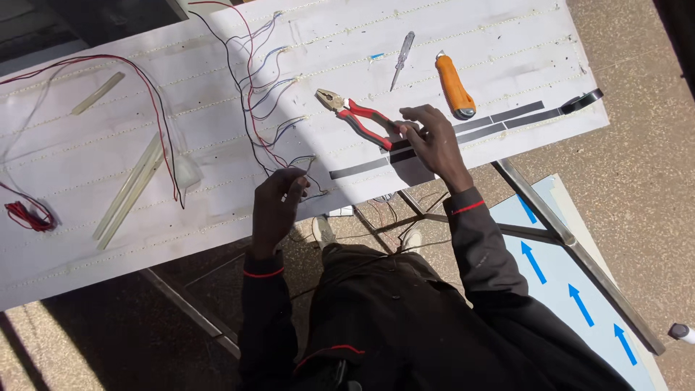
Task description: The person strips insulation from multiple colored wires using pliers and then twists the exposed ends together by hand. The person repeats this process for several wire pairs on a white workbench.
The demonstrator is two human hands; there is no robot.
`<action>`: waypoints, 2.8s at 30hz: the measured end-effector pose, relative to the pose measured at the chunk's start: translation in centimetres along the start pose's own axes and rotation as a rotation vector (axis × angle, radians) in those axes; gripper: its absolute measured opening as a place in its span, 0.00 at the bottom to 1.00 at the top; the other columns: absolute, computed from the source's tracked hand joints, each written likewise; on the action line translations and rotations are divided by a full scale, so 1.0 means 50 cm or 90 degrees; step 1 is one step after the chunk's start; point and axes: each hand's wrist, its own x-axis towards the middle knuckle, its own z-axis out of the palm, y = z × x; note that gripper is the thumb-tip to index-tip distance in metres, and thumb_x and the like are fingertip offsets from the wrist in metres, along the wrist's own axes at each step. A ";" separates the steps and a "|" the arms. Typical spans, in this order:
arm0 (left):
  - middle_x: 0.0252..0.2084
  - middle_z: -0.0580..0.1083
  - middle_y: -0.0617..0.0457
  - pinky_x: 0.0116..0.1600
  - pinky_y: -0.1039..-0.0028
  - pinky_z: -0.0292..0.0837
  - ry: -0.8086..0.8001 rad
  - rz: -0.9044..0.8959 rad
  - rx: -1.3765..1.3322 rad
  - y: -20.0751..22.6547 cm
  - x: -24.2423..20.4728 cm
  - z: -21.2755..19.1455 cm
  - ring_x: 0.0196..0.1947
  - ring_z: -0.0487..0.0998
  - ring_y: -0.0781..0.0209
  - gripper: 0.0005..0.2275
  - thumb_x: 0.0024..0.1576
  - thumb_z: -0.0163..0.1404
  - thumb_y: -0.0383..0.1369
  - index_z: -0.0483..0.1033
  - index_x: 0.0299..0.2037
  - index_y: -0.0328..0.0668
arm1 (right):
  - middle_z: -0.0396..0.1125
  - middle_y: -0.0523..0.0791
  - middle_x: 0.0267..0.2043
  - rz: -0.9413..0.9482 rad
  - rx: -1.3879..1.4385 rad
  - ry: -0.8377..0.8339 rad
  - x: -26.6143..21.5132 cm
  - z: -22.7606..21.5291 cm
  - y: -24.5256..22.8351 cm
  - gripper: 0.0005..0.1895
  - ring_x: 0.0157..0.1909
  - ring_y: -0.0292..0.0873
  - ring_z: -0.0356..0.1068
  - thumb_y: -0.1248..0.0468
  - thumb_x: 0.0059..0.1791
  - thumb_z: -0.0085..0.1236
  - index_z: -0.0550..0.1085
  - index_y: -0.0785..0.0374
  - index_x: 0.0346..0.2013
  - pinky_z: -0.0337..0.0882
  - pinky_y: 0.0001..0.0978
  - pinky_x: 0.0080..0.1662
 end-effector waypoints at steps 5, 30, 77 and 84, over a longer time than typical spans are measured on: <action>0.42 0.83 0.41 0.50 0.60 0.85 0.061 0.046 0.096 0.010 -0.012 0.179 0.44 0.88 0.45 0.07 0.69 0.59 0.29 0.84 0.54 0.37 | 0.75 0.53 0.49 -0.005 0.004 0.022 -0.073 -0.030 0.111 0.15 0.54 0.59 0.74 0.66 0.59 0.66 0.84 0.60 0.61 0.77 0.54 0.55; 0.51 0.82 0.40 0.59 0.64 0.85 0.016 0.086 0.054 0.056 0.092 0.097 0.56 0.87 0.44 0.06 0.73 0.57 0.29 0.84 0.54 0.35 | 0.78 0.53 0.43 0.137 0.167 0.289 -0.246 -0.128 0.189 0.09 0.47 0.42 0.76 0.71 0.65 0.59 0.84 0.65 0.58 0.78 0.33 0.48; 0.48 0.85 0.39 0.57 0.57 0.81 0.039 -0.151 -0.033 -0.095 -0.122 0.177 0.51 0.87 0.46 0.11 0.70 0.58 0.34 0.85 0.60 0.45 | 0.71 0.52 0.51 -0.196 -0.108 -0.403 -0.003 0.208 -0.097 0.11 0.53 0.59 0.73 0.67 0.57 0.64 0.84 0.56 0.54 0.76 0.54 0.53; 0.44 0.83 0.43 0.54 0.60 0.81 0.056 -0.128 -0.069 -0.084 -0.105 0.178 0.45 0.84 0.54 0.10 0.70 0.58 0.33 0.85 0.59 0.44 | 0.65 0.47 0.45 -0.144 -0.185 -0.361 -0.019 0.228 -0.118 0.07 0.40 0.52 0.71 0.67 0.58 0.60 0.79 0.58 0.51 0.69 0.48 0.42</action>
